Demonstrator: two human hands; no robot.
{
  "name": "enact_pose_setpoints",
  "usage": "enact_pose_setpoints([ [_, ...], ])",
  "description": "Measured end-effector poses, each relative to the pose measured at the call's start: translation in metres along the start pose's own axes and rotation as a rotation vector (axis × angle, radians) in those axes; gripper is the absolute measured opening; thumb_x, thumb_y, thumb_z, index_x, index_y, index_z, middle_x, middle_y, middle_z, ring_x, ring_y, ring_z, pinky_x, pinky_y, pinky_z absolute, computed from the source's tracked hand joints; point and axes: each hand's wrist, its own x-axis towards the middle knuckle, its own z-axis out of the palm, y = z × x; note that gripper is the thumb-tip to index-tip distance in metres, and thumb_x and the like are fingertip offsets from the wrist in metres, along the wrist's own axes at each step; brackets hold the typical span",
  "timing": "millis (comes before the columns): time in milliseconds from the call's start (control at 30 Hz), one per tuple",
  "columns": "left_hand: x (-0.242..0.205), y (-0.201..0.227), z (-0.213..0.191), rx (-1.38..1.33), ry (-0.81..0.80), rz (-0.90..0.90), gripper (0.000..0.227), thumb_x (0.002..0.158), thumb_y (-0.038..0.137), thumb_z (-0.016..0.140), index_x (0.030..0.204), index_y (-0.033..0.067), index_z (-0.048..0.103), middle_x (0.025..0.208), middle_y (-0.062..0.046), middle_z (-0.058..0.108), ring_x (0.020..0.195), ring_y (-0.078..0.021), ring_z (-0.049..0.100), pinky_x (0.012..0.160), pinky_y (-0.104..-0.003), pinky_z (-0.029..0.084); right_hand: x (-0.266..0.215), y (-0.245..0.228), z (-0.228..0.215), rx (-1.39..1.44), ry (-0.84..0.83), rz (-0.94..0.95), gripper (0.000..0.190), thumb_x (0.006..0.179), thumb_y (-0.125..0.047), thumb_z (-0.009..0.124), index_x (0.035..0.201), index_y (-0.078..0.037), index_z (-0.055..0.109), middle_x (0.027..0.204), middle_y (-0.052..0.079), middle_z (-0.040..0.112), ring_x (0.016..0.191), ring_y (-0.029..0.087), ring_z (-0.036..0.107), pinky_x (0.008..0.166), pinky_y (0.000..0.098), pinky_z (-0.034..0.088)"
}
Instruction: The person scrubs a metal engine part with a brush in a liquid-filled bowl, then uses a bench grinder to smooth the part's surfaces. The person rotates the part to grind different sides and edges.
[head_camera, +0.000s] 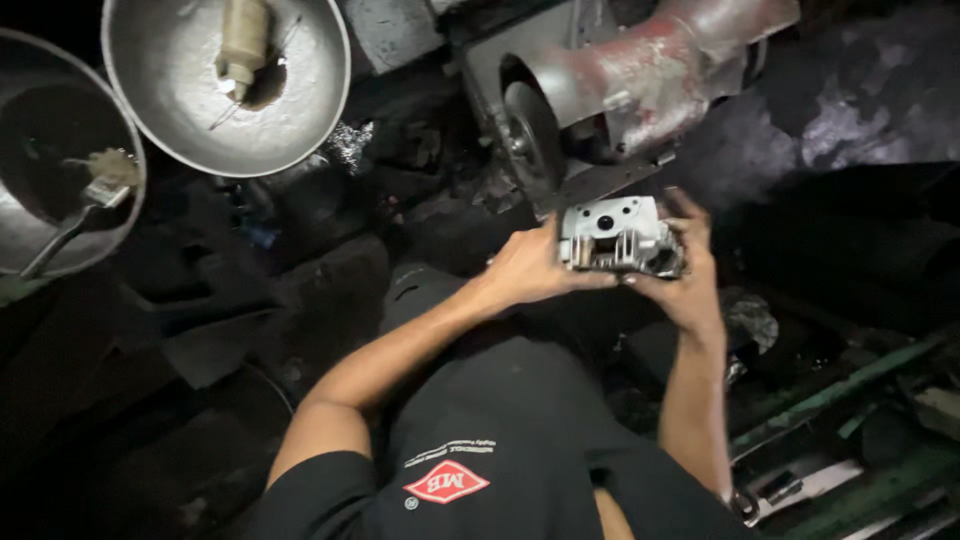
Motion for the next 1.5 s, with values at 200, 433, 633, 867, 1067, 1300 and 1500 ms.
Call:
enact_pose_setpoints([
  [200, -0.033, 0.012, -0.096, 0.358, -0.534, -0.173, 0.094, 0.085, 0.073, 0.066, 0.147, 0.0052, 0.044, 0.107, -0.027, 0.072, 0.099, -0.0425, 0.071, 0.088, -0.047, 0.057, -0.029, 0.121, 0.057, 0.8, 0.077, 0.219, 0.09, 0.067, -0.026, 0.093, 0.144, -0.002, 0.054, 0.131, 0.01, 0.066, 0.121, 0.024, 0.062, 0.106, 0.0383, 0.051],
  [433, -0.088, -0.01, -0.16, -0.057, -0.224, 0.081, 0.037, 0.102, 0.044, 0.065, 0.121, 0.0121, 0.068, 0.104, -0.01, 0.077, 0.091, -0.0211, 0.073, 0.083, -0.036, 0.056, -0.04, 0.189, 0.133, 1.028, 0.27, 0.468, 0.084, 0.074, -0.026, 0.089, 0.143, -0.007, 0.045, 0.13, 0.01, 0.062, 0.12, 0.025, 0.062, 0.105, 0.0439, 0.054],
  [633, -0.093, -0.054, -0.156, -0.109, -0.132, -0.419, 0.034, 0.098, 0.043, 0.059, 0.104, 0.0107, 0.069, 0.073, 0.004, 0.066, 0.063, -0.0066, 0.054, 0.06, -0.026, 0.045, -0.024, 0.173, 0.17, 0.766, 0.368, 0.623, 0.072, 0.087, -0.011, 0.077, 0.15, -0.004, 0.043, 0.13, 0.011, 0.062, 0.118, 0.022, 0.061, 0.104, 0.0376, 0.052],
  [867, -0.09, -0.105, -0.154, -0.256, -0.122, -0.317, 0.04, 0.106, 0.042, 0.055, 0.093, 0.0059, 0.067, 0.073, 0.004, 0.055, 0.071, -0.0061, 0.048, 0.063, -0.026, 0.043, -0.011, 0.146, 0.185, 0.706, 0.417, 0.726, 0.068, 0.083, 0.002, 0.073, 0.145, -0.002, 0.046, 0.123, 0.011, 0.063, 0.11, 0.022, 0.064, 0.099, 0.0379, 0.053],
  [1067, -0.082, -0.085, -0.163, -0.186, -0.076, -0.28, 0.039, 0.102, 0.044, 0.055, 0.1, 0.0074, 0.069, 0.077, 0.0, 0.066, 0.073, -0.009, 0.058, 0.07, -0.027, 0.05, -0.015, 0.159, 0.197, 0.908, 0.519, 0.537, 0.047, 0.093, 0.001, 0.066, 0.137, 0.0, 0.048, 0.127, 0.011, 0.063, 0.117, 0.024, 0.064, 0.107, 0.0387, 0.054],
  [1300, -0.064, -0.06, -0.159, -0.132, -0.13, -0.341, 0.04, 0.101, 0.046, 0.055, 0.101, 0.0084, 0.07, 0.075, -0.004, 0.063, 0.069, -0.0125, 0.056, 0.067, -0.031, 0.048, -0.016, 0.148, 0.169, 0.903, 0.514, 0.487, 0.037, 0.095, -0.008, 0.066, 0.131, 0.0, 0.059, 0.12, 0.008, 0.068, 0.111, 0.02, 0.065, 0.101, 0.037, 0.053],
  [1500, -0.053, -0.083, -0.142, -0.238, -0.12, -0.278, 0.041, 0.105, 0.046, 0.052, 0.099, 0.0073, 0.066, 0.078, -0.002, 0.064, 0.074, -0.0103, 0.057, 0.072, -0.028, 0.049, 0.005, 0.113, 0.137, 0.625, 0.567, 0.594, 0.043, 0.089, -0.007, 0.073, 0.13, 0.0, 0.061, 0.114, 0.007, 0.068, 0.106, 0.019, 0.064, 0.097, 0.0346, 0.052],
])
